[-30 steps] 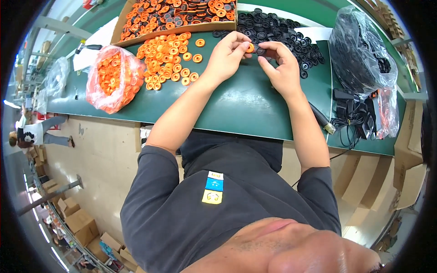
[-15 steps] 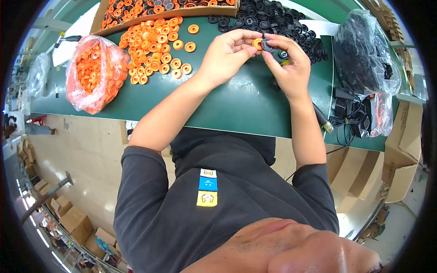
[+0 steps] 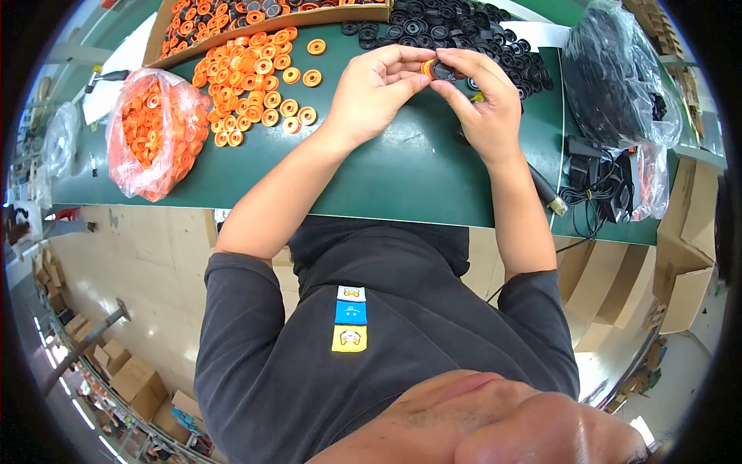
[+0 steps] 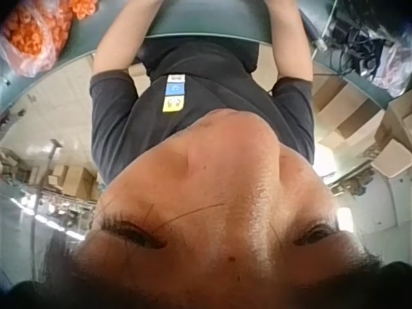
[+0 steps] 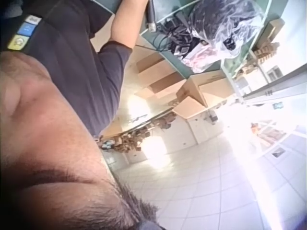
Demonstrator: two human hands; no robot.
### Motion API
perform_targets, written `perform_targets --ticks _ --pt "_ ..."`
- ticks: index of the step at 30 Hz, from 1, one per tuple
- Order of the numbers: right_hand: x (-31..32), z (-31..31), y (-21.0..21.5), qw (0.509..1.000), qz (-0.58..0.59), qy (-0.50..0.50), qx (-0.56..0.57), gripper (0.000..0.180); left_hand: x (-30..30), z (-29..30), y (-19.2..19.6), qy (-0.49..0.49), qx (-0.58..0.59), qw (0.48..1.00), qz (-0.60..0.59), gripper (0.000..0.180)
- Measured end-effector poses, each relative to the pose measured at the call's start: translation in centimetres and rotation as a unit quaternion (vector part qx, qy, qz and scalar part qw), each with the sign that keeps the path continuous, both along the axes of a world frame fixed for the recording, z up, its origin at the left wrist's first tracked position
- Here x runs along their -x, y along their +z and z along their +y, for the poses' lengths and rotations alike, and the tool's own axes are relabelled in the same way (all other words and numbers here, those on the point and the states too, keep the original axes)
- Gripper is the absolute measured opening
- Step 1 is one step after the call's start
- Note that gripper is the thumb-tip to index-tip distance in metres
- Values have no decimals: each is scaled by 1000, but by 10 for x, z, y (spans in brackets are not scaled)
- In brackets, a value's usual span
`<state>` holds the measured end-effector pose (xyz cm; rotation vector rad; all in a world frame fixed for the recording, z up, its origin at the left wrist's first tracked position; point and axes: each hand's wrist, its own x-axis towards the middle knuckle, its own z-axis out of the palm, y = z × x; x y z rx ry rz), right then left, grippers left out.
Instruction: The person assembles small orange and black plastic rings on a workbench by securing them with a rubber mallet.
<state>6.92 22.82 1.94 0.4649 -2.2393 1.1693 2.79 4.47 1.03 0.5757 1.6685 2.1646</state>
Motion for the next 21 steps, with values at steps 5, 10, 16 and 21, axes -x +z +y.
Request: perform_targets --ticks 5,10,16,21 --pt "-3 0 3 1000 -10 -1 -6 35 -5 2 1 3 4 1000 -12 33" --pt "-3 1 4 999 0 2 -43 36 -6 3 1 2 12 1000 2 33" --pt "-4 0 5 999 15 7 -34 36 -5 2 0 18 4 1000 -9 33" --pt "-6 0 5 999 2 12 -34 35 -7 1 1 27 20 999 -14 33"
